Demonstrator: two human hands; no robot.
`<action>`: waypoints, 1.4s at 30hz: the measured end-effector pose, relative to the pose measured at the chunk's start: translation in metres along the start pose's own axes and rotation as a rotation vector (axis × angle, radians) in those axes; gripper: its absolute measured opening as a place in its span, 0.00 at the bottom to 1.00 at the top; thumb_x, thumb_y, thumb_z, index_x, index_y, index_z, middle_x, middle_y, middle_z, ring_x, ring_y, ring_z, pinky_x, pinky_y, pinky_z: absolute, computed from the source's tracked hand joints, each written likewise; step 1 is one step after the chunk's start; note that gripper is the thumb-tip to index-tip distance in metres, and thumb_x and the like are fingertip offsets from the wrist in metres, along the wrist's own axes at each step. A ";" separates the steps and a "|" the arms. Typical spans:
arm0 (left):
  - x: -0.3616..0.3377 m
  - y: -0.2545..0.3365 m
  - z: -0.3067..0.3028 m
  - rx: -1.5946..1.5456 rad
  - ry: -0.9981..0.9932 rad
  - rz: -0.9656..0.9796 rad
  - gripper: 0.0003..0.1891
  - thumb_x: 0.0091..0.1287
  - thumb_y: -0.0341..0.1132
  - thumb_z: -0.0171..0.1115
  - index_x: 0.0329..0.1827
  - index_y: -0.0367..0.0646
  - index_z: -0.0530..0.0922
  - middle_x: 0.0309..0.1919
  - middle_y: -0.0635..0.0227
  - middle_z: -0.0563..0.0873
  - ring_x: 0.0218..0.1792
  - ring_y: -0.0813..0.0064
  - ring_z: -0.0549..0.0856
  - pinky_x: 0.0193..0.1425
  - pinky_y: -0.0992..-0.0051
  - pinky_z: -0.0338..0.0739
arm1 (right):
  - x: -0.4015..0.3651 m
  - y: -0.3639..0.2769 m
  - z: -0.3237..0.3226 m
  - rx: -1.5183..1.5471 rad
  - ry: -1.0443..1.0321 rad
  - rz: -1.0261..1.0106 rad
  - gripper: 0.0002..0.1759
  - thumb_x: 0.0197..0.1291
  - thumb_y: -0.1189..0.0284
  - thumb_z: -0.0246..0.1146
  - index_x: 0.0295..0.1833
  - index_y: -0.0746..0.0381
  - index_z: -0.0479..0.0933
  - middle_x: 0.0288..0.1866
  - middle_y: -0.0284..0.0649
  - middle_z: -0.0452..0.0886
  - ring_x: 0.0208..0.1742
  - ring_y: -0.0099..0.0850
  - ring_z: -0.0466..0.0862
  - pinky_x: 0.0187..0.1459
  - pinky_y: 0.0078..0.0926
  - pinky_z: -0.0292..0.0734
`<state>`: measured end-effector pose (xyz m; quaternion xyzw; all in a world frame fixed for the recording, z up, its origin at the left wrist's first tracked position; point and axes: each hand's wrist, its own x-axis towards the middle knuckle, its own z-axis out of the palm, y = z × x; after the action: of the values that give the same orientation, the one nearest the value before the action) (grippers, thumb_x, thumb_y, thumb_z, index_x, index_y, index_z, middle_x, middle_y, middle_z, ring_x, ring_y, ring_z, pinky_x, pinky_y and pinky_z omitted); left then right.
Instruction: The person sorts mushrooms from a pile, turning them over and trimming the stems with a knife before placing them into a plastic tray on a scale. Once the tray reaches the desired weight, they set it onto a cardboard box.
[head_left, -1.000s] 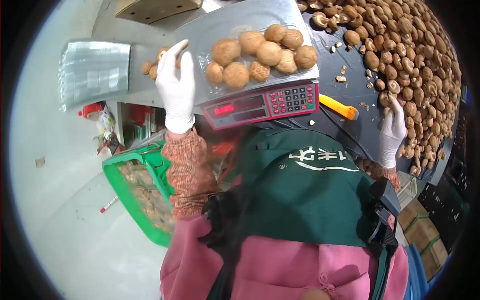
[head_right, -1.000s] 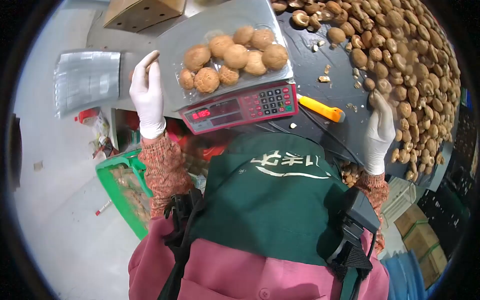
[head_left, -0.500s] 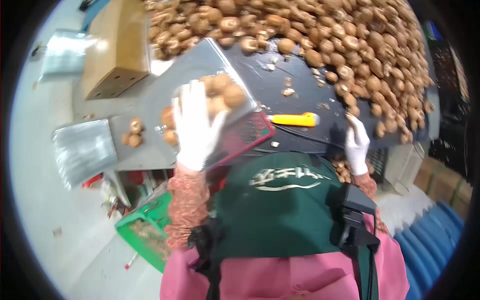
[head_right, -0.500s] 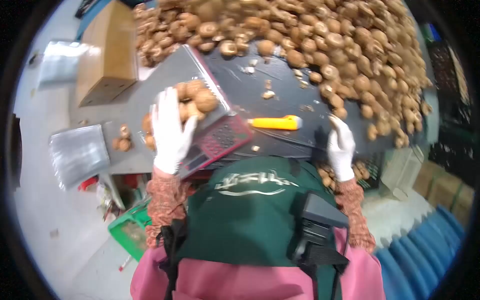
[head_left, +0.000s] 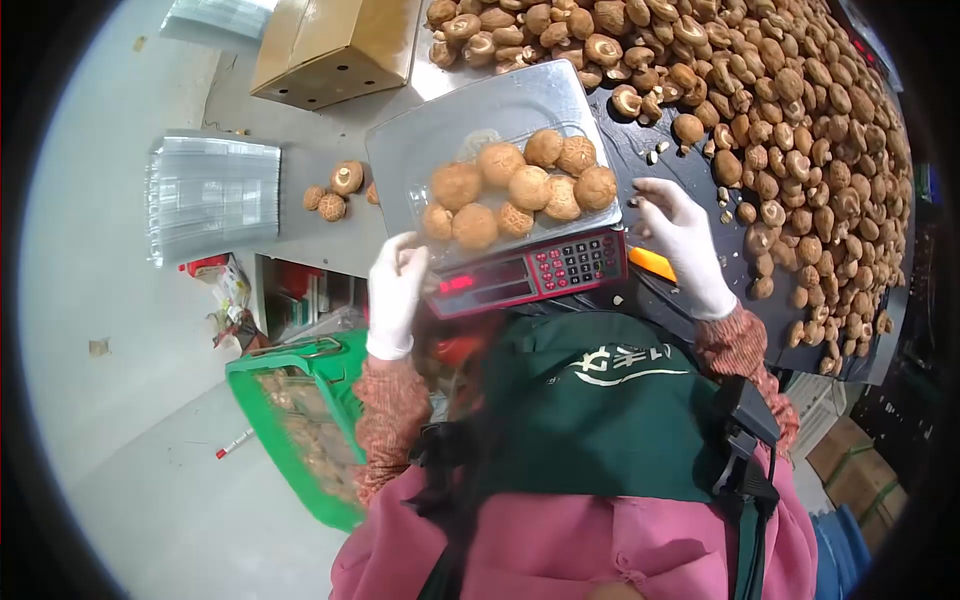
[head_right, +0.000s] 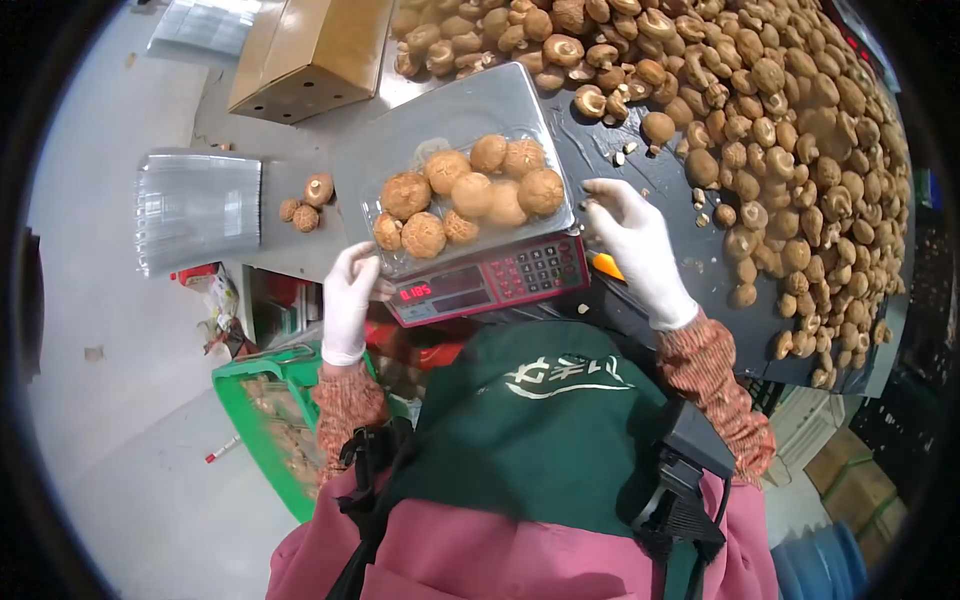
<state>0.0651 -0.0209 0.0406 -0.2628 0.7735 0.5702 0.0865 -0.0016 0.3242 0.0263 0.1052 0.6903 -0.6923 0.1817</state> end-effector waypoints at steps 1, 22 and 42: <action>-0.002 -0.002 0.006 -0.049 0.002 -0.014 0.16 0.74 0.31 0.61 0.61 0.33 0.75 0.35 0.68 0.85 0.28 0.81 0.84 0.33 0.81 0.79 | 0.009 0.003 0.006 -0.054 -0.009 -0.001 0.17 0.70 0.72 0.61 0.60 0.69 0.76 0.44 0.38 0.84 0.37 0.19 0.82 0.42 0.18 0.80; 0.105 0.066 -0.080 -0.169 0.129 0.207 0.07 0.72 0.25 0.57 0.51 0.37 0.75 0.29 0.70 0.81 0.24 0.84 0.80 0.25 0.83 0.75 | 0.103 -0.092 0.102 0.176 -0.217 0.002 0.17 0.68 0.71 0.64 0.59 0.65 0.74 0.42 0.36 0.81 0.32 0.21 0.81 0.35 0.22 0.81; 0.216 0.122 -0.264 1.172 1.133 0.695 0.30 0.68 0.41 0.66 0.69 0.34 0.71 0.66 0.48 0.77 0.68 0.52 0.74 0.74 0.56 0.64 | 0.337 -0.155 0.259 0.260 -0.404 -0.298 0.19 0.63 0.78 0.56 0.60 0.66 0.72 0.58 0.48 0.80 0.60 0.39 0.82 0.50 0.32 0.82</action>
<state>-0.1357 -0.3068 0.1377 -0.1694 0.9040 -0.1393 -0.3671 -0.3426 0.0283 0.0412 -0.1152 0.5533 -0.8012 0.1966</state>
